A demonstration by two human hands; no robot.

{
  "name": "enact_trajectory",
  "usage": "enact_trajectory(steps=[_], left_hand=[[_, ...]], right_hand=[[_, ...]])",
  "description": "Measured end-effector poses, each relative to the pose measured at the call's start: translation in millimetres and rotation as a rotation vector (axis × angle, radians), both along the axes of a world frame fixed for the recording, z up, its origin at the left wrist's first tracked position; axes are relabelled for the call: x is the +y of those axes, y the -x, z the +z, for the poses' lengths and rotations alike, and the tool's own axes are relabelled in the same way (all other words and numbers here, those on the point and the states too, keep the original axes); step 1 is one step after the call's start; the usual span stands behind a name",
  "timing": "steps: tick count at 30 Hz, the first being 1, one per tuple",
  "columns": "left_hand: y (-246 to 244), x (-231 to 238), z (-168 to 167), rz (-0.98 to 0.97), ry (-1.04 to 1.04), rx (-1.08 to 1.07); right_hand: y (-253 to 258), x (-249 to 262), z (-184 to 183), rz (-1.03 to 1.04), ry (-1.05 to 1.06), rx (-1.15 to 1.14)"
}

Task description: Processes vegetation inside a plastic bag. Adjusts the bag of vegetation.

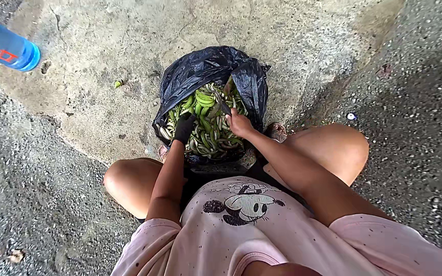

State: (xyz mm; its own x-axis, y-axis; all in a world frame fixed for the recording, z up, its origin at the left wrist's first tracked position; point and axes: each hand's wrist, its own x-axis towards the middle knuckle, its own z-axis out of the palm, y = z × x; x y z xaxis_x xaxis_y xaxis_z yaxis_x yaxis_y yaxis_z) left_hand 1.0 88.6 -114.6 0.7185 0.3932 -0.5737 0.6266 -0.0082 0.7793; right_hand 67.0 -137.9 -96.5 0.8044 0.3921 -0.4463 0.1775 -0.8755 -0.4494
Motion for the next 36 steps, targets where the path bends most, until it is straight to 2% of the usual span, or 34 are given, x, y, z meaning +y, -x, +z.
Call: enact_trajectory(steps=[5,9,15,19,23,27,29,31,36], left_hand=[[-16.3,3.5,11.0,-0.076,-0.227,-0.098],[-40.6,-15.1,15.4,-0.023,-0.110,-0.119],[-80.1,-40.6,7.1,-0.040,-0.190,0.038],[-91.6,-48.2,10.7,-0.001,-0.185,0.059],[-92.9,-60.8,17.3,0.034,-0.145,-0.080],[-86.1,-90.7,17.6,-0.038,-0.082,-0.300],[-80.6,-103.6,14.5,-0.082,-0.057,-0.326],[-78.8,-106.5,5.0,-0.028,-0.009,-0.325],[-90.3,-89.7,-12.3,0.302,0.175,-0.408]], right_hand=[[-1.7,-5.1,-2.7,-0.003,-0.016,0.011],[2.4,-13.4,-4.4,-0.012,-0.029,0.007],[3.0,-27.4,-3.1,-0.028,-0.014,0.019],[3.9,-33.1,-2.6,-0.064,-0.045,0.057],[1.9,-37.2,1.3,-0.100,-0.106,0.106],[-0.8,-41.1,2.1,-0.156,-0.168,0.149],[-2.8,-43.4,-2.3,-0.186,-0.182,0.158],[-2.3,-45.3,-5.6,-0.190,-0.178,0.144],[5.2,-40.4,11.4,-0.101,-0.181,0.067]])
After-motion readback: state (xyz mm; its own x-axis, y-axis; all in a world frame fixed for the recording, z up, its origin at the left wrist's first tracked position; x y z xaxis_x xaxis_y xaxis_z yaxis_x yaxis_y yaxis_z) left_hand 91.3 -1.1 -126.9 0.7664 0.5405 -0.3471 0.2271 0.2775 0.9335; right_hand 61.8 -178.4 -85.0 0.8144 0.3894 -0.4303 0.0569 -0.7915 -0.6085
